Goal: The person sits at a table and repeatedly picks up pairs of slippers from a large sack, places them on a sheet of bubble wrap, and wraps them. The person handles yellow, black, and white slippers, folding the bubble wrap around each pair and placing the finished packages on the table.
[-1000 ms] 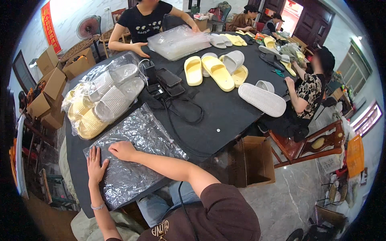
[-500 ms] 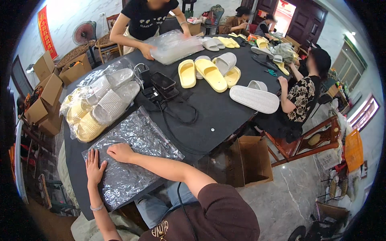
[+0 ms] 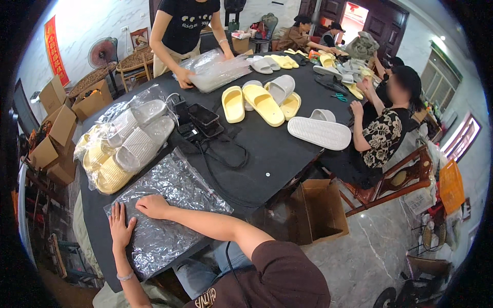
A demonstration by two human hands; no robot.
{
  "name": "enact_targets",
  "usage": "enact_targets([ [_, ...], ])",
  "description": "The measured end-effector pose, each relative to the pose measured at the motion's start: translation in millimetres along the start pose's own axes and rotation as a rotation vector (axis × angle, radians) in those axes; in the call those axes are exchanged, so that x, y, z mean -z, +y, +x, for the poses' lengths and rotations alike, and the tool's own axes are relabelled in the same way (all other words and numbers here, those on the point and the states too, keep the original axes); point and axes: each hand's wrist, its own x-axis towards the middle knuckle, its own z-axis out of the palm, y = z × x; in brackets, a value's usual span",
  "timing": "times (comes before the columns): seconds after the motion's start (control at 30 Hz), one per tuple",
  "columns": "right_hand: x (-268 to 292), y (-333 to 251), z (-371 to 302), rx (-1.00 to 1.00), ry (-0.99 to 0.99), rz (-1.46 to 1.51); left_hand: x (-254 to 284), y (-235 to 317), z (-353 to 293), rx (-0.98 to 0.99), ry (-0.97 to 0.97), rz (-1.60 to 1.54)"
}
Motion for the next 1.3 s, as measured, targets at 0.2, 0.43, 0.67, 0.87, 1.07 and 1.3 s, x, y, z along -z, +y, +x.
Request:
enact_targets([
  [0.2, 1.7, 2.3, 0.9, -0.007, -0.033, -0.033, -1.0, -0.6, 1.4, 0.0, -0.003, -0.003],
  [0.43, 2.3, 0.6, 0.9, 0.0, -0.036, -0.018, 0.7, 0.1, 1.0, 0.018, -0.025, 0.007],
  [0.67, 1.2, 4.6, 1.1, -0.002, -0.024, -0.011, -2.2, -0.4, 2.4, 0.007, -0.013, 0.005],
  [0.87, 0.7, 6.3, 2.8, 0.006, -0.058, -0.032, -2.4, -1.1, 2.4, 0.011, -0.001, 0.016],
  [1.07, 2.1, 12.8, 11.7, -0.094, -0.052, -0.051, -5.8, -1.7, 14.6, 0.016, 0.003, 0.002],
  [1.3, 33.3, -21.4, 12.6, 0.096, -0.181, -0.176, -2.3, -6.4, 5.9, -0.016, 0.062, -0.019],
])
